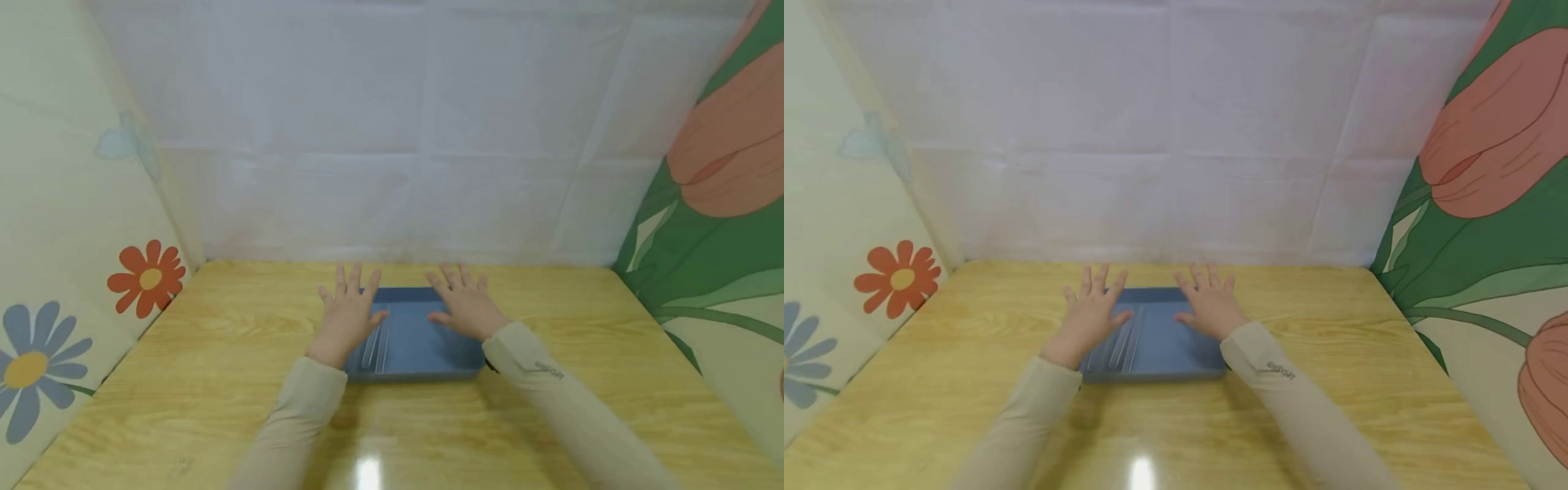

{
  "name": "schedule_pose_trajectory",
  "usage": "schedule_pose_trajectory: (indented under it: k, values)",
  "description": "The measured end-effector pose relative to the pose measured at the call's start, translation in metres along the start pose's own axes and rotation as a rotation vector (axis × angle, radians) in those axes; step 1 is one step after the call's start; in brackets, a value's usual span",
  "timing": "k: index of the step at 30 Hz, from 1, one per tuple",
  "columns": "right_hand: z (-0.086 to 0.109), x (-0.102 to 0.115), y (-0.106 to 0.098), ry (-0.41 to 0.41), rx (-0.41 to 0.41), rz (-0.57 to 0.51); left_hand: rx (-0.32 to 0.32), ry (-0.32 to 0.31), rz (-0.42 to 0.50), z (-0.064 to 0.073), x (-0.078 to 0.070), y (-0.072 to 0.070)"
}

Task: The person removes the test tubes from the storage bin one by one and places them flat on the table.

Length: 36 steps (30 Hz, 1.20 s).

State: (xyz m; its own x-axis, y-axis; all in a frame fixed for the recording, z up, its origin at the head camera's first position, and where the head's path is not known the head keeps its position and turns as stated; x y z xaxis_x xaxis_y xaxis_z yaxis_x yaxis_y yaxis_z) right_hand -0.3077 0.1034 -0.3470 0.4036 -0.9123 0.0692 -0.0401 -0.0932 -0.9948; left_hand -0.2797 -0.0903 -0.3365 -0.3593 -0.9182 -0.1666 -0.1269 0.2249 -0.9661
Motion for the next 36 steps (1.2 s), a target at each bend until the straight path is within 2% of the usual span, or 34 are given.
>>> schedule_pose_trajectory:
  k: [10, 18, 26, 32, 36]
  values:
    - [0.003, 0.003, -0.001, -0.012, -0.018, 0.006, 0.003, 0.027, 0.022, 0.004, 0.003, 0.002]
    - [0.006, 0.003, -0.003, -0.006, -0.024, 0.005, 0.0, 0.031, 0.062, 0.01, 0.011, 0.004]
    - [0.007, 0.005, -0.002, 0.001, -0.058, -0.051, -0.042, -0.012, 0.198, 0.021, 0.03, 0.008]
    - [0.007, 0.005, 0.0, 0.014, -0.091, -0.084, 0.0, -0.067, 0.318, 0.029, 0.047, 0.016]
    - [0.007, 0.005, 0.001, 0.03, -0.115, -0.147, 0.009, -0.084, 0.393, 0.032, 0.055, 0.02]
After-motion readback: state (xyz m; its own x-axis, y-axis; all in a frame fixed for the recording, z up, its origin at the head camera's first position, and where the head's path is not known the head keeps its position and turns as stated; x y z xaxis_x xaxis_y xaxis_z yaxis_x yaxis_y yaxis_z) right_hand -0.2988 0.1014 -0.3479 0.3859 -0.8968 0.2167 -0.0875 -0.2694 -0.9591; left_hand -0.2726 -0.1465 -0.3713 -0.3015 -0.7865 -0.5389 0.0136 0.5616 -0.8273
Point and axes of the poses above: each hand's wrist, its own z-axis away from the middle knuckle, its own y-axis out of the palm, x = y × z, the point moved 5 cm from there along -z, towards the middle knuckle, and after that the axes turned 4 degrees about y, right-handed, at the moved point
